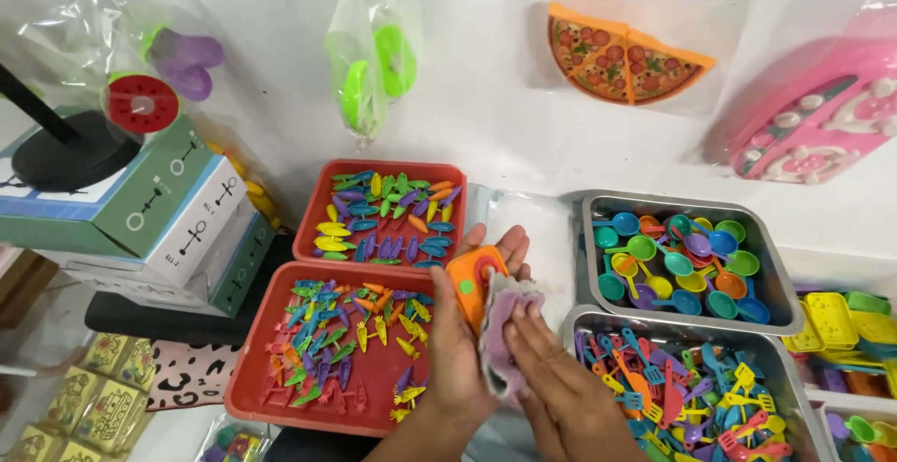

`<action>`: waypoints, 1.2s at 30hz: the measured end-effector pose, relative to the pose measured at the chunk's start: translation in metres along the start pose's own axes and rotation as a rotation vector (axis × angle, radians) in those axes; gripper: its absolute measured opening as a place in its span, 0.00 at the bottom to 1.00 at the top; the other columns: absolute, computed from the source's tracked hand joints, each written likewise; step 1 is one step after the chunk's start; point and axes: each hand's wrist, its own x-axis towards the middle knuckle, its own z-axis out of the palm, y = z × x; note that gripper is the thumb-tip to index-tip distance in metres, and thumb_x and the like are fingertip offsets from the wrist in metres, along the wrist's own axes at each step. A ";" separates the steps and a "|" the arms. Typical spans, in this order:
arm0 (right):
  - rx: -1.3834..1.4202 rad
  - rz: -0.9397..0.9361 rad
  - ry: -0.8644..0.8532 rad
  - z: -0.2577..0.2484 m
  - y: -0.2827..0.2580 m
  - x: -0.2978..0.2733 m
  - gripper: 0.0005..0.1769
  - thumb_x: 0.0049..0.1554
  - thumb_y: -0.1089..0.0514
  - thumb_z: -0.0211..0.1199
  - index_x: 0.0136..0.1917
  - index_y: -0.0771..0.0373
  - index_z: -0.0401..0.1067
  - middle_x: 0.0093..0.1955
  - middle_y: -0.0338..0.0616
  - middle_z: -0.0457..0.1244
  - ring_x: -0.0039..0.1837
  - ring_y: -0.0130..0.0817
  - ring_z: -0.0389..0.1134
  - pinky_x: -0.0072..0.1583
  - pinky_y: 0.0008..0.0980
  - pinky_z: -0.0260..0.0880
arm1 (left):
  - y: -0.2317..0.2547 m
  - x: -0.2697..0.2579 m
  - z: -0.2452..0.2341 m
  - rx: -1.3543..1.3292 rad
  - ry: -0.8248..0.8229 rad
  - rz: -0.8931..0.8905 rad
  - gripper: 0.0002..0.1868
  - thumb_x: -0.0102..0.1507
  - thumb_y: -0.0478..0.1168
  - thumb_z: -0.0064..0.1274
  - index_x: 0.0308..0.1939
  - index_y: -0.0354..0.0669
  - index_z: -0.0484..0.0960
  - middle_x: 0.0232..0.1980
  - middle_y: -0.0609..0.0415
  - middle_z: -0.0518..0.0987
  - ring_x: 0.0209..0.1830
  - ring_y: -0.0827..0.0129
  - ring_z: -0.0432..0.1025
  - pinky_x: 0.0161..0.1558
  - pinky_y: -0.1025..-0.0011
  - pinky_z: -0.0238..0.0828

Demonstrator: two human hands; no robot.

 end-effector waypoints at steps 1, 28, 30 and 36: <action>-0.061 0.009 0.006 -0.004 0.001 0.004 0.29 0.56 0.65 0.58 0.71 0.72 0.66 0.77 0.61 0.57 0.81 0.52 0.56 0.73 0.42 0.61 | -0.002 -0.001 0.000 -0.020 0.013 -0.038 0.36 0.73 0.62 0.27 0.77 0.43 0.52 0.77 0.34 0.60 0.79 0.54 0.55 0.73 0.60 0.52; -0.150 -0.008 0.055 -0.020 0.006 0.014 0.34 0.55 0.66 0.55 0.74 0.70 0.60 0.80 0.58 0.54 0.81 0.51 0.55 0.75 0.43 0.58 | -0.002 -0.012 -0.005 1.138 -0.220 -0.070 0.41 0.68 0.70 0.22 0.29 0.34 0.70 0.25 0.46 0.72 0.24 0.66 0.62 0.30 0.63 0.60; -0.119 0.001 0.085 -0.023 0.009 0.014 0.35 0.53 0.67 0.55 0.74 0.70 0.60 0.79 0.59 0.55 0.80 0.52 0.58 0.74 0.43 0.60 | 0.001 -0.009 -0.003 1.127 -0.222 -0.087 0.42 0.67 0.72 0.24 0.27 0.35 0.70 0.22 0.51 0.71 0.22 0.70 0.61 0.27 0.67 0.60; -0.142 0.080 0.295 -0.026 0.014 0.010 0.27 0.47 0.71 0.63 0.62 0.72 0.71 0.66 0.56 0.68 0.61 0.42 0.74 0.57 0.31 0.74 | 0.004 -0.006 0.008 0.890 -0.173 -0.268 0.59 0.60 0.77 0.37 0.78 0.31 0.59 0.43 0.47 0.79 0.36 0.76 0.67 0.35 0.77 0.63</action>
